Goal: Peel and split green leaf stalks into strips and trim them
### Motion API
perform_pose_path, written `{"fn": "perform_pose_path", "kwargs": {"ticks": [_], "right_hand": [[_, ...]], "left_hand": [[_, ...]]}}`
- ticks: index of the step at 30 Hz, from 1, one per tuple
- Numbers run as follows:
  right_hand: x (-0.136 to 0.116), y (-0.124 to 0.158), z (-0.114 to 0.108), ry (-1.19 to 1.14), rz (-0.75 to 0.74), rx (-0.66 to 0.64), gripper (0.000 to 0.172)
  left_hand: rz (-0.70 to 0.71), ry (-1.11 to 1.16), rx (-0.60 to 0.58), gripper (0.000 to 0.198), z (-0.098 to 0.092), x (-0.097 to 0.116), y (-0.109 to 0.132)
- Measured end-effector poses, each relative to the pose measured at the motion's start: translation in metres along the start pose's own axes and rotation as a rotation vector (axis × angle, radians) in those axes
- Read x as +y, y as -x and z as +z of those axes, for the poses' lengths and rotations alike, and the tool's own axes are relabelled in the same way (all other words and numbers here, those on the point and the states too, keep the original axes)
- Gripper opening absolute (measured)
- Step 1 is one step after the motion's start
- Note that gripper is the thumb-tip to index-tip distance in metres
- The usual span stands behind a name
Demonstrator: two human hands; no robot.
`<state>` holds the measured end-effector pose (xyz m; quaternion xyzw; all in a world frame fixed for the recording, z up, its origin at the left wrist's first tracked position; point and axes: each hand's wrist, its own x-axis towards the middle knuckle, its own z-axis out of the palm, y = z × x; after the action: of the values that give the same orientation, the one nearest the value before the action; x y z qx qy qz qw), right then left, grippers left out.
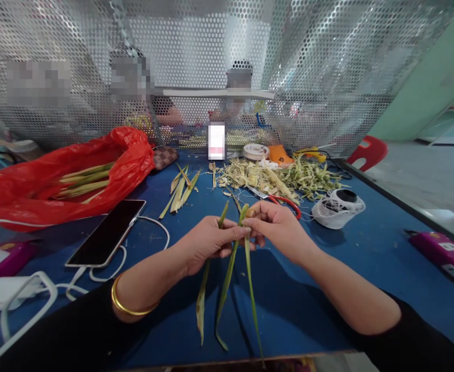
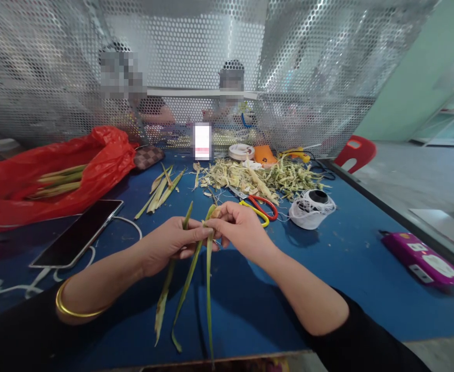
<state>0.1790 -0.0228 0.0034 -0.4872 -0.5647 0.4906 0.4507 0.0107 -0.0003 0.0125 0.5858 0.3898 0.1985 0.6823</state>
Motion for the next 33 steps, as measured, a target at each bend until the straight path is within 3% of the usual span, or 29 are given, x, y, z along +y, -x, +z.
{"fn": "perform_pose_path", "kwargs": {"ticks": [12,18,26,28,33], "right_hand": [[0.003,0.002,0.001,-0.097,-0.026,0.033,0.024],[0.004,0.0,-0.003,0.005,-0.056,0.077,0.035],[0.004,0.001,0.0,-0.134,0.043,-0.044,0.024],[0.004,0.001,-0.002,-0.165,0.027,0.006,0.021],[0.0,-0.003,-0.015,-0.265,-0.075,0.29,0.017]], "left_hand": [[-0.038,0.027,-0.051,0.028,0.003,-0.001,0.0],[-0.056,0.052,-0.045,0.024,0.001,-0.002,-0.001],[-0.035,0.037,-0.086,0.023,0.0,-0.005,-0.002],[-0.036,0.034,-0.086,0.023,0.0,-0.004,-0.002],[-0.058,0.014,-0.094,0.025,-0.003,-0.003,-0.002]]}}
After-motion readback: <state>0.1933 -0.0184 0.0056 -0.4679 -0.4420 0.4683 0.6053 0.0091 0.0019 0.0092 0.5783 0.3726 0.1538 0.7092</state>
